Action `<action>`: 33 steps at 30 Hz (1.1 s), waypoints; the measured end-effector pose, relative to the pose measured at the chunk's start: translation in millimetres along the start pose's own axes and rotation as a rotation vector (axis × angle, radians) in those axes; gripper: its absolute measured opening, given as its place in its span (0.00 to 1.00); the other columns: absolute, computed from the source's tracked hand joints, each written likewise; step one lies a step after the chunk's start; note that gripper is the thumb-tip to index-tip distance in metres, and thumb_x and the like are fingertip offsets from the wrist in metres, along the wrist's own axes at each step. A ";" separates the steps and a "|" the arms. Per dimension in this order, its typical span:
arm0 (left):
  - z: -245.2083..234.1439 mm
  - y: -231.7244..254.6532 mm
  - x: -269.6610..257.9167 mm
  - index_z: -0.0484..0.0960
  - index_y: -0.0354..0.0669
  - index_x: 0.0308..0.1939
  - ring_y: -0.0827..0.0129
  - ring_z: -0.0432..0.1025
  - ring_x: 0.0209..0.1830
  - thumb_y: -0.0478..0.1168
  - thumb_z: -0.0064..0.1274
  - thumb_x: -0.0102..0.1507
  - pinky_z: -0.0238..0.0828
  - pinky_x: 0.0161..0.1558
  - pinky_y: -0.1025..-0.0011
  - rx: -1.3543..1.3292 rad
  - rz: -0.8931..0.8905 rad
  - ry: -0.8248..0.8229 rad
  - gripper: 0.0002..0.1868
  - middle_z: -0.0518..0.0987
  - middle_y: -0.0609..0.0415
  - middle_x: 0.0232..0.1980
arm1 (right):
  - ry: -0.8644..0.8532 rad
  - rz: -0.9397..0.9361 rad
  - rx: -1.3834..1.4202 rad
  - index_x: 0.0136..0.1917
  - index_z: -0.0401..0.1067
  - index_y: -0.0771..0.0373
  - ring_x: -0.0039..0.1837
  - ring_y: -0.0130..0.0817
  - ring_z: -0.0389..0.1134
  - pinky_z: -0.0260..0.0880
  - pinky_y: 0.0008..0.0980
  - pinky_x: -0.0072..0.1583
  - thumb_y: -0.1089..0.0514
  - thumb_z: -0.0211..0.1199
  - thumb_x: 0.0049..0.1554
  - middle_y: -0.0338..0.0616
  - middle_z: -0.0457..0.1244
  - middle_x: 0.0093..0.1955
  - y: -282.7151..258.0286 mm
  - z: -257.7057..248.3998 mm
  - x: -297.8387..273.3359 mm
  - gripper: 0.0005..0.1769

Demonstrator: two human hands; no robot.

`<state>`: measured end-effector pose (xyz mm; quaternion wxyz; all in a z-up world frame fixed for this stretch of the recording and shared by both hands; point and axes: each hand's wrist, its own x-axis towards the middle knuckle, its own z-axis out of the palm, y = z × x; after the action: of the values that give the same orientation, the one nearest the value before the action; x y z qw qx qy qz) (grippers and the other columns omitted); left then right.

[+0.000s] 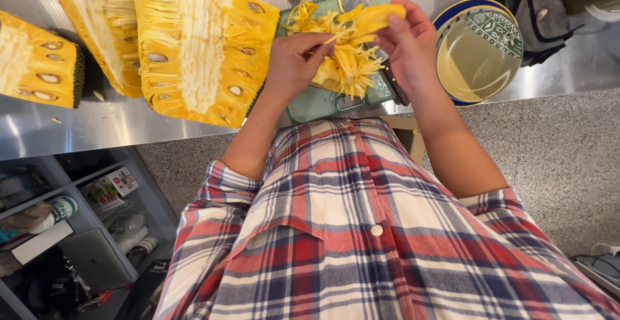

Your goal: Peeling and separating the edible pods of a jackfruit from the fibrous core.

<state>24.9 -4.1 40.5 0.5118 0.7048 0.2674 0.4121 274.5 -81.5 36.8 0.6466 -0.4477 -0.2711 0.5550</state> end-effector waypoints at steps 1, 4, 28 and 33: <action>-1.4 -1.8 -1.8 0.85 0.35 0.53 0.70 0.84 0.40 0.27 0.54 0.67 0.82 0.42 0.75 0.000 0.001 0.000 0.11 0.87 0.50 0.42 | 0.000 -0.001 0.000 0.69 0.67 0.64 0.56 0.34 0.74 0.79 0.31 0.57 0.60 0.64 0.68 0.44 0.69 0.59 -0.7 -3.4 1.6 0.18; -6.2 -14.0 -6.3 0.86 0.35 0.52 0.73 0.82 0.39 0.27 0.55 0.69 0.83 0.42 0.75 -0.085 -0.133 0.028 0.10 0.87 0.51 0.39 | 0.090 -0.021 0.133 0.69 0.67 0.63 0.56 0.35 0.75 0.77 0.29 0.55 0.60 0.65 0.67 0.44 0.69 0.59 -3.1 -12.4 5.7 0.19; 24.4 24.0 4.6 0.82 0.34 0.57 0.71 0.85 0.39 0.36 0.61 0.65 0.81 0.40 0.74 0.087 -0.156 0.018 0.17 0.87 0.48 0.45 | -0.071 -0.053 -0.347 0.62 0.73 0.71 0.54 0.29 0.75 0.79 0.30 0.57 0.67 0.65 0.62 0.46 0.72 0.55 -14.4 47.5 -12.1 0.15; 28.8 7.3 -7.2 0.81 0.34 0.58 0.73 0.85 0.40 0.36 0.60 0.67 0.81 0.41 0.76 -0.017 -0.169 0.016 0.16 0.88 0.50 0.44 | -0.164 -0.042 -0.525 0.58 0.76 0.73 0.53 0.24 0.73 0.76 0.25 0.58 0.70 0.63 0.62 0.43 0.71 0.52 -5.6 38.8 -9.1 0.11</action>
<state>45.4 -26.7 41.2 0.5485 0.6720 0.3267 0.3753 242.1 -79.4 60.7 0.4955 -0.5477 -0.4663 0.4869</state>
